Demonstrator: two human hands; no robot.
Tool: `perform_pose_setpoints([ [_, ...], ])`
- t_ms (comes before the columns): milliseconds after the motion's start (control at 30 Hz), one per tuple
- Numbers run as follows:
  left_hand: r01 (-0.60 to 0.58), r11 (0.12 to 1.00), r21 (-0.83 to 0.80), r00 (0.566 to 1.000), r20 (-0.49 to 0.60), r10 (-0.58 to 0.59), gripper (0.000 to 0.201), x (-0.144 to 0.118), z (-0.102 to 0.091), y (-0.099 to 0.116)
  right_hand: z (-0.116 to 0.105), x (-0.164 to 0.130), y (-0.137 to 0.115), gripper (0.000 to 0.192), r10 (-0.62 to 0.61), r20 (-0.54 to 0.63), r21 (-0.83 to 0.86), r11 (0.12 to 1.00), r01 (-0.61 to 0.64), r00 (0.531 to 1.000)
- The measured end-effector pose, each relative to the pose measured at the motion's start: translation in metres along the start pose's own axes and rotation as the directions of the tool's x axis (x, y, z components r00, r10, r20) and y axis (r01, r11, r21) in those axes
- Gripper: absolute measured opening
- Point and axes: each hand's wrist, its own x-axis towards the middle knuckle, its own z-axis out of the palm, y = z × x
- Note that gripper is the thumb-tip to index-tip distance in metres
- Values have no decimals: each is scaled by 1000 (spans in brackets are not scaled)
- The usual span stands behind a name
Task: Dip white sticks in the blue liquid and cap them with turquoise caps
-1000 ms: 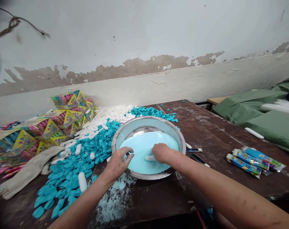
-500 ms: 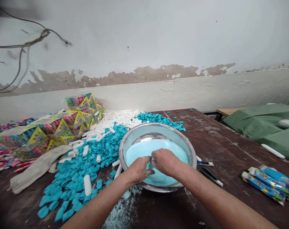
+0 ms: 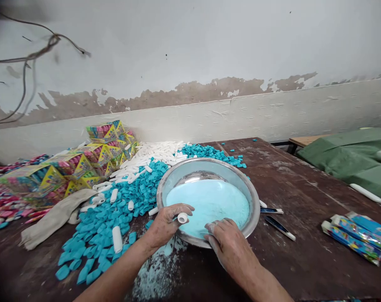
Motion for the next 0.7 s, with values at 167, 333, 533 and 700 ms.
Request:
perform_pose_setpoints([
  [167,170,981,-93,968,-173,-184,16,-37,-27,14,1,-17,-17,22,-77,-361,78,991,112,929],
  [333,364,918,-157,820,-413,-396,15,-122,-83,-5,8,-29,-41,37,-130,-318,220,953,206,939],
  [533,400,804,-439,544,-593,-594,25,-212,-100,-49,63,10,-83,18,-280,0,352,899,262,960],
  [700,356,784,-508,509,-598,-618,28,-228,-95,-58,109,51,-132,23,-267,288,341,926,161,920],
])
